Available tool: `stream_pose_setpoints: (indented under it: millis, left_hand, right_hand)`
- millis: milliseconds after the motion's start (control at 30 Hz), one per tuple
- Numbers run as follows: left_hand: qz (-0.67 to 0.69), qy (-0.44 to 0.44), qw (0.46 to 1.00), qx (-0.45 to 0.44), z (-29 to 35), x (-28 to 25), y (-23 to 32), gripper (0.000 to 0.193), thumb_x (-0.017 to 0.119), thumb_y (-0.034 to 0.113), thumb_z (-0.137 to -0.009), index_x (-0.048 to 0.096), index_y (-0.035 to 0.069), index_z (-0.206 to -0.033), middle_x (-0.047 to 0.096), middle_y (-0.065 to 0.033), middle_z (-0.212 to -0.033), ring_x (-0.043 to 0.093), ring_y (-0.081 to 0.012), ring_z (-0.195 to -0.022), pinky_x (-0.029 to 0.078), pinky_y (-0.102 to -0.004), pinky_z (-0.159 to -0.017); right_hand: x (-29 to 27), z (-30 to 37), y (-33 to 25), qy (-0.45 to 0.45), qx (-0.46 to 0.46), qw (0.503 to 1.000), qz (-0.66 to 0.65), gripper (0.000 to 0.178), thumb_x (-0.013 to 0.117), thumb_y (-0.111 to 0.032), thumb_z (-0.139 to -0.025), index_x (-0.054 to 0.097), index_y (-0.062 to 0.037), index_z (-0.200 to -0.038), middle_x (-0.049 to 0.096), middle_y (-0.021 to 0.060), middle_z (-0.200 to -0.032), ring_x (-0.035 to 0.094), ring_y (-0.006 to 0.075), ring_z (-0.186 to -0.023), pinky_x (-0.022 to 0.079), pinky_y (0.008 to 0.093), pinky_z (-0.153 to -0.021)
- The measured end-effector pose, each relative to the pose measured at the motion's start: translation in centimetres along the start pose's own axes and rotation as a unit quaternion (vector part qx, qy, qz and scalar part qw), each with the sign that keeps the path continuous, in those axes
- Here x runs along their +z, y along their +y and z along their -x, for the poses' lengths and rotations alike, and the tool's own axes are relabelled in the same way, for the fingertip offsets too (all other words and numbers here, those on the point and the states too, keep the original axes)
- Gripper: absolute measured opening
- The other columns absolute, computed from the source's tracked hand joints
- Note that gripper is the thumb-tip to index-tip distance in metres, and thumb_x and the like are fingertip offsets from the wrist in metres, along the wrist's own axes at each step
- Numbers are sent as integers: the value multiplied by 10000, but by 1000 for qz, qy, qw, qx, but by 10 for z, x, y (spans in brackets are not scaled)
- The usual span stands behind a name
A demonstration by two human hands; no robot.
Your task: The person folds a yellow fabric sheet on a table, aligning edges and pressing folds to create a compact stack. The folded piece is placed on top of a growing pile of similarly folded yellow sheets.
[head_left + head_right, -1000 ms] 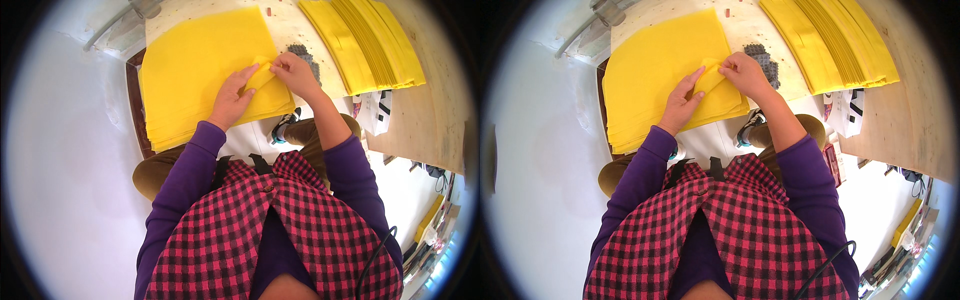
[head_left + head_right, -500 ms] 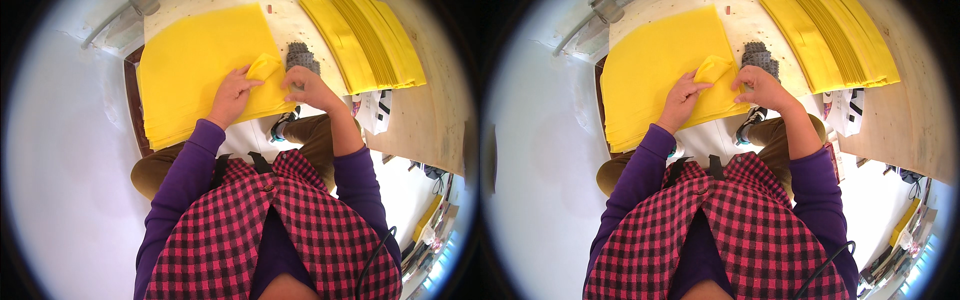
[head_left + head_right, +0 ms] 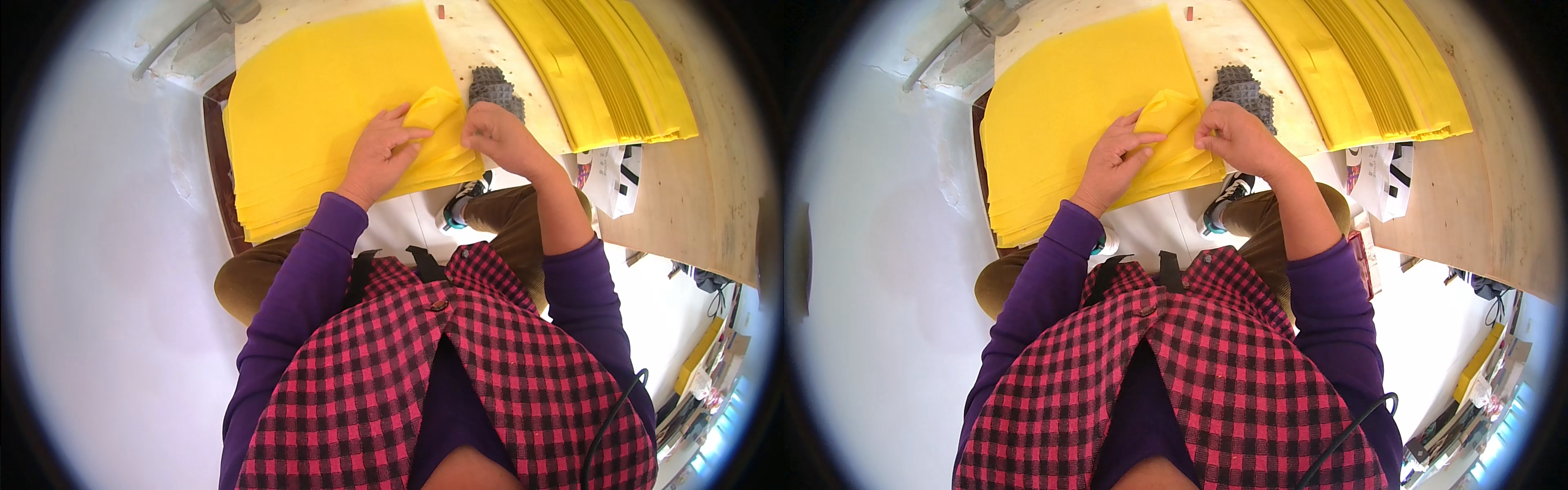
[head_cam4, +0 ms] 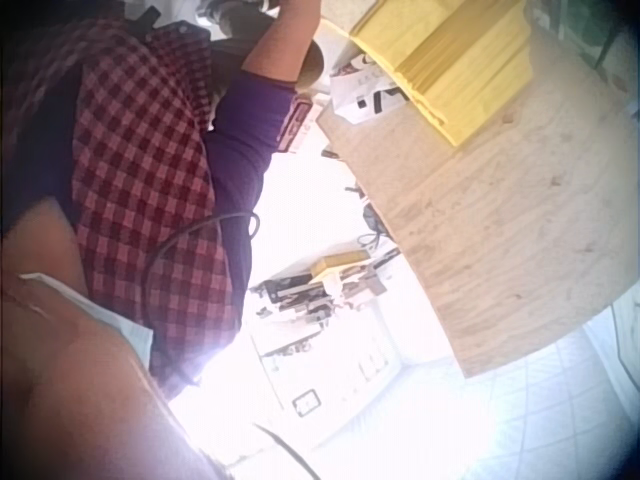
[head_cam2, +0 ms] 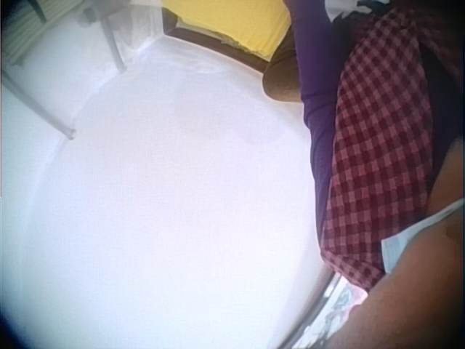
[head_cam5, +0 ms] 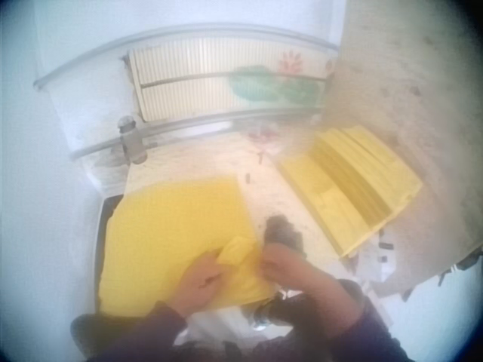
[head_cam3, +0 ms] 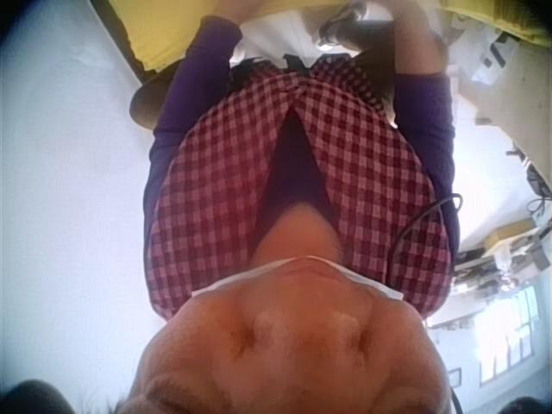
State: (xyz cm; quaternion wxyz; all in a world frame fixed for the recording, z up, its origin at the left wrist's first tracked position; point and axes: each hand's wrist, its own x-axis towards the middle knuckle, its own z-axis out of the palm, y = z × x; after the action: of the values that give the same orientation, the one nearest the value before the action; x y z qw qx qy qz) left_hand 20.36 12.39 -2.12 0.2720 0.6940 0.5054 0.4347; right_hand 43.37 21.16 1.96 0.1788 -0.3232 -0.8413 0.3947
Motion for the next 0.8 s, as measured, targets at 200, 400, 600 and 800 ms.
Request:
stream_pose_setpoints:
  millis: [200, 400, 600, 800]
  left_hand:
    - [-28, -17, 999, 0, 1, -3, 6, 339, 785, 224, -723, 729, 164, -1052, 611, -173, -1242, 455, -349, -1303, 286, -482, -1128]
    - [-60, -15, 998, 21, 1, -2, 7, 316, 805, 208, -690, 745, 153, -995, 625, -170, -1208, 469, -350, -1290, 294, -482, -1124]
    - [-51, 3, 998, 30, 1, 1, 0, 167, 771, 150, -719, 744, 105, -878, 642, -166, -1146, 498, -355, -1260, 310, -490, -1109]
    - [10, 35, 999, 5, 2, 4, -5, 98, 751, 78, -736, 718, 73, -828, 645, -172, -1124, 505, -356, -1253, 354, -451, -1083]
  right_hand:
    - [-4, -6, -9, 18, -34, 999, 36, 102, 637, -80, -809, 563, -10, -805, 498, 92, -833, 517, 257, -868, 437, 342, -785]
    - [-5, -13, -15, 27, -43, 998, 49, 102, 632, -76, -823, 552, -14, -808, 487, 78, -815, 506, 236, -851, 428, 329, -777]
    - [-5, -12, -15, 25, -20, 998, 51, 129, 663, -130, -846, 600, -18, -854, 556, 102, -838, 552, 266, -843, 463, 346, -760]
    - [2, -4, -3, 164, -2, 984, -71, 92, 652, -93, -880, 629, -10, -913, 557, 45, -833, 524, 141, -753, 449, 263, -697]
